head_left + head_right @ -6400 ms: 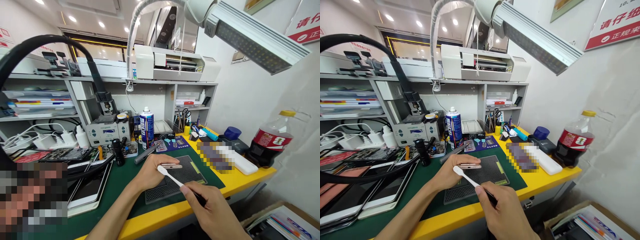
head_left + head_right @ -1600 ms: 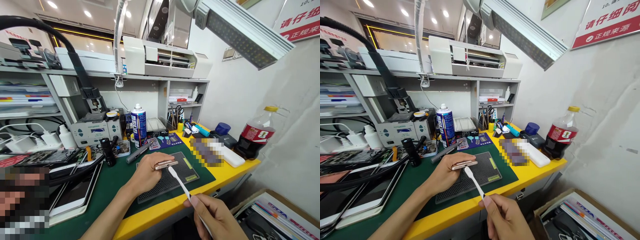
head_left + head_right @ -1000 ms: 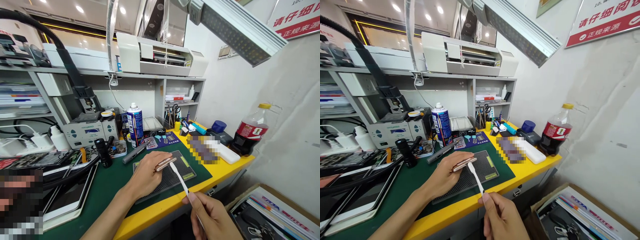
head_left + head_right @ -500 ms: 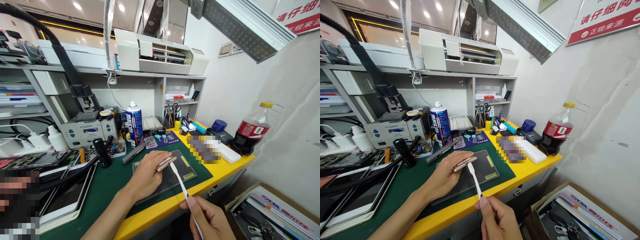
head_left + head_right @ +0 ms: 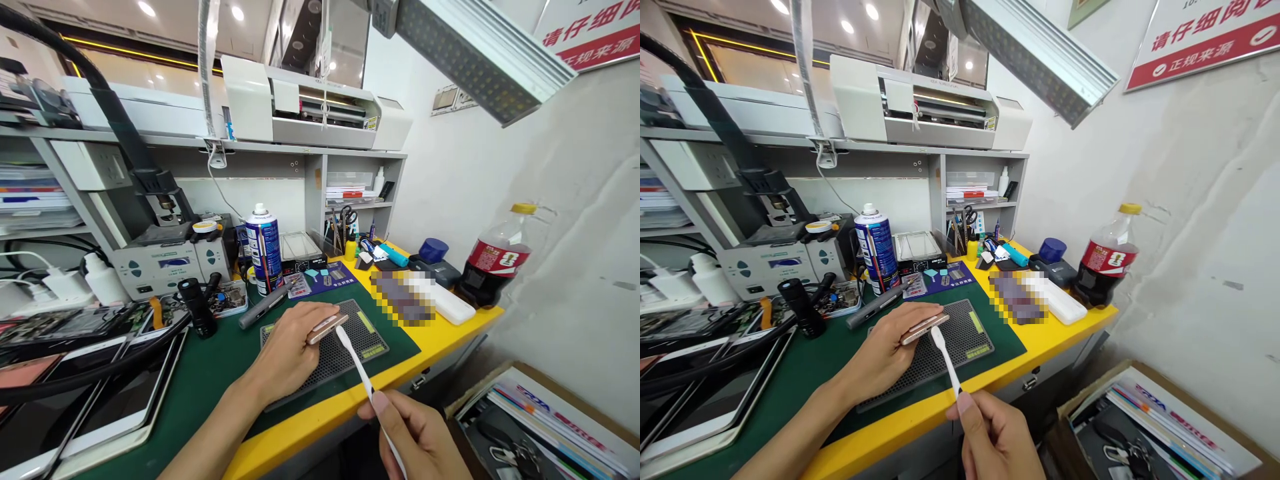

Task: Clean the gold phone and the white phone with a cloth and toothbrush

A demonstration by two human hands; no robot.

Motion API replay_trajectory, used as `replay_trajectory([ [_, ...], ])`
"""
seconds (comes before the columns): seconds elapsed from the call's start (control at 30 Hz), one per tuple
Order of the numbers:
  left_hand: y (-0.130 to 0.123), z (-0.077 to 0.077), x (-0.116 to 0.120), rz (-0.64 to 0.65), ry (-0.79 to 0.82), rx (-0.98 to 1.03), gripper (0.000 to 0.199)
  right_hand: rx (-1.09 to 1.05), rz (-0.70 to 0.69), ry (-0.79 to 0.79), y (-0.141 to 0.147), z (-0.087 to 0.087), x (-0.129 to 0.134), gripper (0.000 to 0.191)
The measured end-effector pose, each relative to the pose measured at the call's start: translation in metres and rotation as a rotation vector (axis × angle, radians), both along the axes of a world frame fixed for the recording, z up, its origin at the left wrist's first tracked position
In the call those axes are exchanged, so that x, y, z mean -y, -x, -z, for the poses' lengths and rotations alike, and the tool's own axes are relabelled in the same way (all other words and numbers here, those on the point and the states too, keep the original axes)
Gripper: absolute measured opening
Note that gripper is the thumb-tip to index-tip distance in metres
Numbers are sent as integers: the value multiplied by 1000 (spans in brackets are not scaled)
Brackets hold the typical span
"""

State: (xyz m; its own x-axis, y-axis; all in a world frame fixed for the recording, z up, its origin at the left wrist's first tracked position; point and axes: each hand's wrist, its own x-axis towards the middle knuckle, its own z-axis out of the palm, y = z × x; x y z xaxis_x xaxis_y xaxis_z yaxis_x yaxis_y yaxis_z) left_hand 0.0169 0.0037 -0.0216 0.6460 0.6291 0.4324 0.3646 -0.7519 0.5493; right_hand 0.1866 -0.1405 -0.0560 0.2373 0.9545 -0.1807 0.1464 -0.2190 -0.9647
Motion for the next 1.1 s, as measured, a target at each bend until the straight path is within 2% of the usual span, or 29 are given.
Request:
replay_trajectory([
  [0.53, -1, 1, -2, 1, -24, -5, 72, -27, 50, -4, 2, -6, 0, 60],
  [0.73, 0, 1, 0, 1, -19, -2, 71, -64, 20, 28, 1, -7, 0, 59],
  [0.93, 0, 2, -2, -3, -8, 2, 71, -40, 1, -21, 8, 2, -2, 62],
  [1.1, 0, 1, -3, -17, 24, 19, 68, -43, 67, -36, 21, 14, -5, 68],
])
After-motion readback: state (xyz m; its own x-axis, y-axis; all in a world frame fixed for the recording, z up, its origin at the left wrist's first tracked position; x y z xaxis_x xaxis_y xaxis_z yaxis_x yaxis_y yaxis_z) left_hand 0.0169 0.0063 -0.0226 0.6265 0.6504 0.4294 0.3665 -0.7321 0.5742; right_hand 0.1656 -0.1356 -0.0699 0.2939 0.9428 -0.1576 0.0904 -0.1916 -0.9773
